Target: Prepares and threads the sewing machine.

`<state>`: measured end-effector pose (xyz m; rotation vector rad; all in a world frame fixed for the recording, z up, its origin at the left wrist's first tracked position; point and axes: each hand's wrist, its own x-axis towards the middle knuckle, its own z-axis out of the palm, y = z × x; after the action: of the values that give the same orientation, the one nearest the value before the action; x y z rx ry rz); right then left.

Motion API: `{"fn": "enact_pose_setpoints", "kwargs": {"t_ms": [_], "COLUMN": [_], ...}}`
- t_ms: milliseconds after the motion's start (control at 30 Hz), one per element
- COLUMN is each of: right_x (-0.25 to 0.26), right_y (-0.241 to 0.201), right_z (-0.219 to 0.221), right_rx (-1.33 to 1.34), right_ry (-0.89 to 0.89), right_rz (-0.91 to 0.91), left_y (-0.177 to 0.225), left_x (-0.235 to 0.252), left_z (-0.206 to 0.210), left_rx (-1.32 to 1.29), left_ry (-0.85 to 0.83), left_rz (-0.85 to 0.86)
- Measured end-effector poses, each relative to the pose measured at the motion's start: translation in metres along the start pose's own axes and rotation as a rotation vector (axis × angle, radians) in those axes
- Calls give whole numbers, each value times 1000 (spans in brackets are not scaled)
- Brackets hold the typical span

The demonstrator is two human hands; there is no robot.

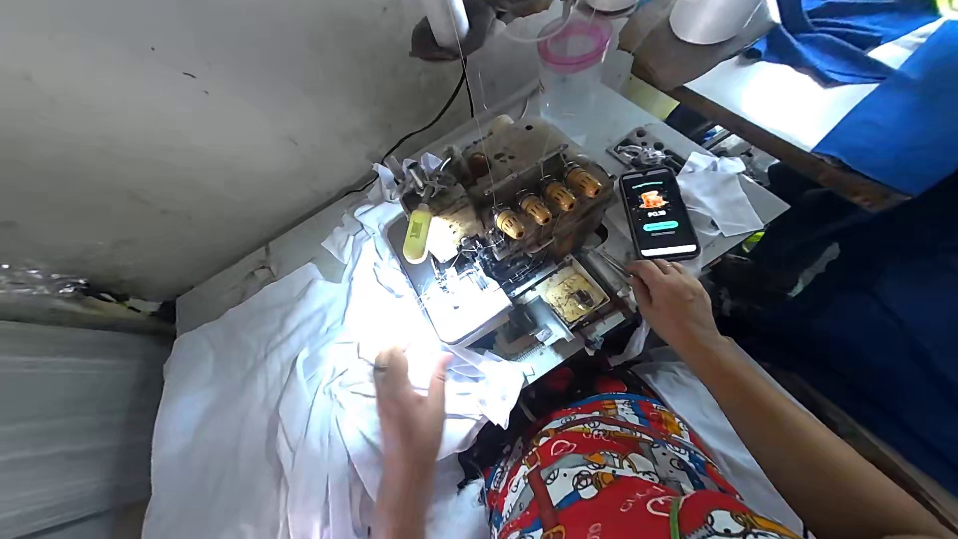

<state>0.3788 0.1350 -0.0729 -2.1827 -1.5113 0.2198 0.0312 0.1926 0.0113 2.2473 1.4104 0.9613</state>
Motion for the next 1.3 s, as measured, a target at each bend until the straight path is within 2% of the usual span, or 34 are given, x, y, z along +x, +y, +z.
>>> {"fn": "enact_pose_setpoints", "kwargs": {"t_ms": [33,100,133,167,200,267,300,433,633,833,1000,1100,1233,1300], "right_x": [0,0,0,0,-1,-6,-9,-17,-2,20,19,16,16,16], "right_y": [0,0,0,-2,-5,-13,-17,-25,-28,-42,-60,-64,-68,-70], "right_z": [0,1,0,-2,-4,-7,-5,12,15,25,28,27,19,8], "right_rx": [-7,-13,-14,-9,13,105,174,405,553,665,715,715,584,498], "right_ry": [0,-3,-1,0,11,77,92,49,126,51,-18,-30,-39,-109], "right_rz": [-3,-5,-10,-17,-38,-141,-189,-265,-266,-227,-112,-121,-163,-169], "left_y": [15,35,40,42,43,47,51,55,57,57,61,63,66,70], "left_x": [-9,-26,-32,-38,-45,-52,-53,-51,-15,21,26,23,22,18], "left_z": [10,39,56,73,89,112,118,128,129,143,140,143,144,135], "left_rx": [-203,-690,-883,-1002,-1057,-1118,-1139,-1002,-838,-924,-897,-828,-761,-703], "left_ry": [-98,-463,-670,-801,-821,-685,-613,-503,-395,-305,-291,-260,-254,-275], "left_rz": [-16,-148,-284,-435,-567,-695,-677,-354,-110,-159,-172,-141,-71,-29]}}
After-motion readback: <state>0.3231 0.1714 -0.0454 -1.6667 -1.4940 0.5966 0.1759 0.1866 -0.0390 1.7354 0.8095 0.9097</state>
